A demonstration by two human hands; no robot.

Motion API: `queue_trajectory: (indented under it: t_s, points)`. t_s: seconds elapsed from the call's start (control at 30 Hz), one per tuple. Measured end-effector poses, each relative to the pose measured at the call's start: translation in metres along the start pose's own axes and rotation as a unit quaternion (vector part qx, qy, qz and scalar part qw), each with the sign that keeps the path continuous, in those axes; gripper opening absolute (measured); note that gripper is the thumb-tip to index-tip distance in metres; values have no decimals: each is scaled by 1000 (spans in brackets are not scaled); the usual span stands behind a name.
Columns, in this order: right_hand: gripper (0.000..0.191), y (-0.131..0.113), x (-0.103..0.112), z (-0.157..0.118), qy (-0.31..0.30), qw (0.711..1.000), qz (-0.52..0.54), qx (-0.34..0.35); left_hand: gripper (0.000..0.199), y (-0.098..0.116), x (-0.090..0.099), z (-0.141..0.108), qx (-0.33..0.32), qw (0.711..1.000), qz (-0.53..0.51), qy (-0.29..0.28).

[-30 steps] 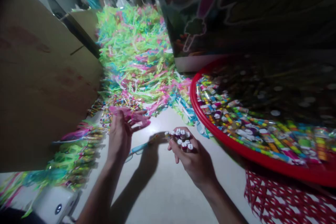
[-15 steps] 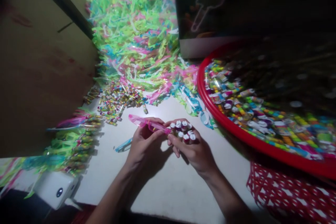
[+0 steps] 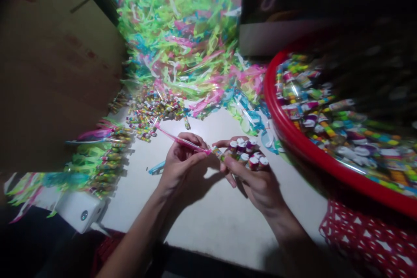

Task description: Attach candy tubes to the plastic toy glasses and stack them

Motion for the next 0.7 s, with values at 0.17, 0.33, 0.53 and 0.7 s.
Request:
queue_trajectory:
  t_s: [0.17, 0.33, 0.53, 0.7]
  points:
    - [23, -3, 3, -3, 2, 999, -45, -8, 25, -1, 3, 3, -19, 999, 28, -7]
    - [32, 1, 2, -9, 37, 990, -133, -40, 27, 1, 2, 3, -40, 999, 26, 5]
    - [34, 3, 7, -5, 54, 990, -133, -5, 22, 6, 2, 3, -50, 997, 48, 23]
    - [30, 1, 8, -6, 47, 987, -153, -15, 24, 6, -5, 3, -25, 999, 28, 28]
Point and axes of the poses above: each hand's wrist, its own z-axis towards the middle knuckle, its own x-axis out of the back of the hand, y = z × x, the point moved 3 cm from there along z, towards the middle knuckle, and after that the axes turned 5 degrees about -y, right-handed, at the moved point
